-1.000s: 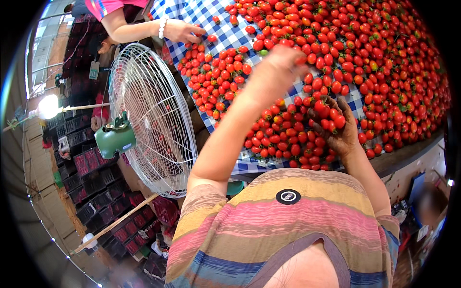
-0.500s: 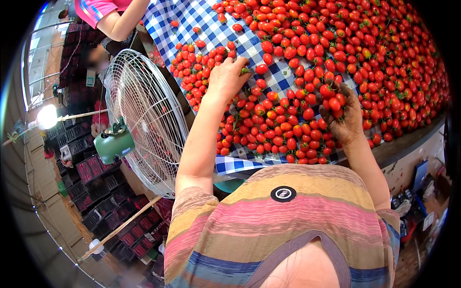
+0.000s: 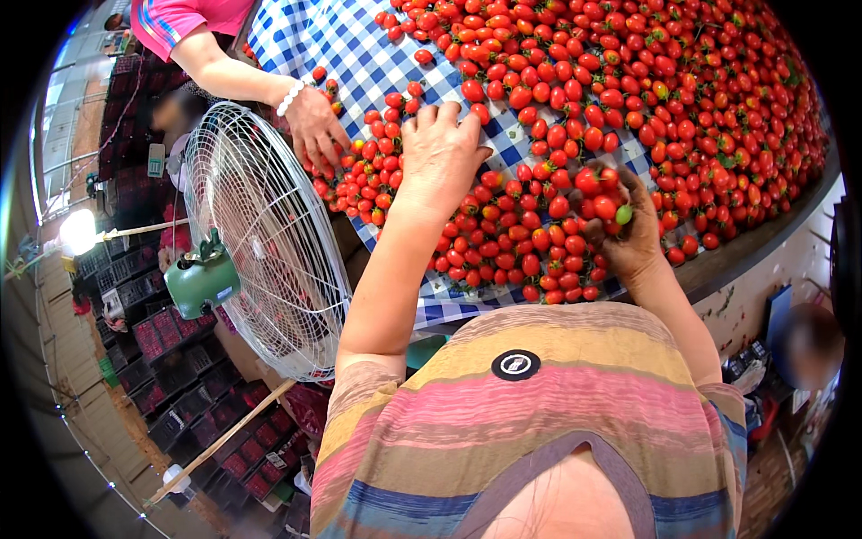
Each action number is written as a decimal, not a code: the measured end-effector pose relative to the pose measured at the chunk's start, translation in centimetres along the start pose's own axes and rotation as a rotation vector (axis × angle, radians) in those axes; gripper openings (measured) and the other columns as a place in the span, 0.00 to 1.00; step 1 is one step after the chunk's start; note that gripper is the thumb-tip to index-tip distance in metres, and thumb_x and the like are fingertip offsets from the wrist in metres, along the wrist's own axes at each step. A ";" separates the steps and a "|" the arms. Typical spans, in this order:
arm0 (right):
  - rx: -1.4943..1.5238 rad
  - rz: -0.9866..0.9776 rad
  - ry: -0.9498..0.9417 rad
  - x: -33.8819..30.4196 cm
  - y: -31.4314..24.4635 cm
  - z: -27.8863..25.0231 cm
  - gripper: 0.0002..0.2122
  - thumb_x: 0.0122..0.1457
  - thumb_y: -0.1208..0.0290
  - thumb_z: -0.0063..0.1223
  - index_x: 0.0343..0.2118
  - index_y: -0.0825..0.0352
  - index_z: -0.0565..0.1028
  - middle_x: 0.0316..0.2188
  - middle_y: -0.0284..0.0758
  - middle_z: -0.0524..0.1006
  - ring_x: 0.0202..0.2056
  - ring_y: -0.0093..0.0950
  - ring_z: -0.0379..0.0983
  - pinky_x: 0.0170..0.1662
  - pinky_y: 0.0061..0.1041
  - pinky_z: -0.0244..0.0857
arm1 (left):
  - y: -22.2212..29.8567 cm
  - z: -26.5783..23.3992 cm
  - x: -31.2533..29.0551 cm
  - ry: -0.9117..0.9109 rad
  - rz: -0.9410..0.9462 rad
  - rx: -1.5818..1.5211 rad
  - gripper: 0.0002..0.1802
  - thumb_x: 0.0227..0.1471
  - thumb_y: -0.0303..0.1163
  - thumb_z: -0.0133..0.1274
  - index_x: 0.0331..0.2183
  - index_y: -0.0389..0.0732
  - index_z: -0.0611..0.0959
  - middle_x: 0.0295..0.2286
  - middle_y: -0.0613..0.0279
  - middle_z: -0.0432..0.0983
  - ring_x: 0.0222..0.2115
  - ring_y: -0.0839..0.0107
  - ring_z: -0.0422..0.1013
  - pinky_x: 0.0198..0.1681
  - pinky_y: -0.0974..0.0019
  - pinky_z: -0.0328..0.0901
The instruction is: The person sorts cherry tomatoes by hand on a blue and white checkered table, picking through the large pile and separating them.
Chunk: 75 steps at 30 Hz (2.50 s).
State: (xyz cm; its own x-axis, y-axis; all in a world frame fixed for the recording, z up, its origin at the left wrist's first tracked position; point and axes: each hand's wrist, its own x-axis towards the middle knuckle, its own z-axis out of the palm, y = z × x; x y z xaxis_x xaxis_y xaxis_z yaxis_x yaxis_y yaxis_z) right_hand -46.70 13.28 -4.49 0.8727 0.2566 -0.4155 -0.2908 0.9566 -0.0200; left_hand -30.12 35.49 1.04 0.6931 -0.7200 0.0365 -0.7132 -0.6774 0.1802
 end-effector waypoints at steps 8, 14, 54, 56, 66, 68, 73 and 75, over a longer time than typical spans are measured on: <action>0.080 -0.469 -0.124 -10.7 -3.9 0.6 0.19 0.68 0.58 0.48 0.56 0.64 0.70 0.57 0.44 0.68 0.47 0.33 0.70 0.22 0.19 0.66 | 5.8 6.1 0.2 -0.135 -0.035 -0.276 0.34 0.42 0.38 0.70 0.49 0.35 0.74 0.40 0.43 0.72 0.42 0.46 0.73 0.46 0.51 0.70; 0.196 -0.888 0.180 -27.5 -5.5 -10.9 0.22 0.68 0.61 0.48 0.62 0.63 0.66 0.62 0.43 0.65 0.54 0.40 0.68 0.42 0.33 0.77 | 6.3 6.3 -0.5 -0.189 -0.003 -0.396 0.34 0.45 0.34 0.67 0.51 0.34 0.72 0.46 0.40 0.69 0.44 0.43 0.72 0.48 0.51 0.70; 0.030 -0.496 0.425 -1.3 -0.1 -0.6 0.10 0.67 0.67 0.53 0.46 0.66 0.73 0.40 0.40 0.80 0.42 0.34 0.80 0.46 0.32 0.79 | 0.9 9.4 7.1 0.127 0.021 -0.014 0.39 0.56 0.58 0.49 0.63 0.48 0.68 0.65 0.52 0.58 0.66 0.50 0.51 0.67 0.38 0.42; -0.027 -0.478 0.435 -1.3 -0.1 -0.3 0.11 0.67 0.67 0.52 0.49 0.65 0.71 0.43 0.40 0.80 0.45 0.35 0.80 0.46 0.34 0.79 | -1.8 7.7 2.9 -0.025 -0.079 0.037 0.39 0.57 0.57 0.49 0.64 0.48 0.67 0.65 0.52 0.57 0.67 0.49 0.51 0.68 0.38 0.40; -0.536 -0.293 0.339 -1.7 1.3 2.8 0.12 0.68 0.66 0.52 0.51 0.61 0.71 0.49 0.31 0.76 0.44 0.24 0.77 0.29 0.25 0.76 | 4.0 4.1 9.9 0.160 0.254 -0.075 0.22 0.51 0.31 0.61 0.49 0.44 0.80 0.51 0.55 0.74 0.50 0.54 0.71 0.50 0.55 0.69; -0.571 -0.337 0.329 -1.6 1.3 2.2 0.12 0.68 0.67 0.52 0.51 0.62 0.71 0.48 0.30 0.75 0.45 0.23 0.76 0.34 0.26 0.78 | 6.9 5.8 14.0 0.052 0.367 0.036 0.28 0.48 0.34 0.62 0.53 0.49 0.76 0.49 0.55 0.73 0.49 0.54 0.70 0.47 0.53 0.70; -0.335 -0.362 0.342 -2.1 0.6 2.6 0.11 0.69 0.67 0.51 0.51 0.64 0.71 0.46 0.30 0.73 0.49 0.21 0.71 0.44 0.28 0.78 | 8.0 8.1 16.9 -0.133 0.365 -0.003 0.28 0.50 0.33 0.60 0.53 0.47 0.74 0.41 0.52 0.72 0.43 0.52 0.73 0.44 0.53 0.71; -0.273 -0.364 0.334 -2.1 0.6 2.1 0.11 0.68 0.68 0.51 0.51 0.63 0.71 0.48 0.30 0.74 0.48 0.22 0.72 0.47 0.30 0.76 | 6.7 8.3 15.3 -0.221 0.325 -0.058 0.26 0.51 0.33 0.60 0.53 0.46 0.75 0.40 0.50 0.72 0.41 0.51 0.74 0.44 0.53 0.71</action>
State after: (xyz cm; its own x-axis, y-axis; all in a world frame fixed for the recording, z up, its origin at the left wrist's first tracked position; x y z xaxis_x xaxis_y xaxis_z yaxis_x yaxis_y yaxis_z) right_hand -47.92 13.60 -1.74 0.7773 -0.1830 -0.6019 -0.1244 0.8932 -0.4322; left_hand -25.14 18.66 -5.35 0.3879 -0.9150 -0.1108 -0.8802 -0.4035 0.2500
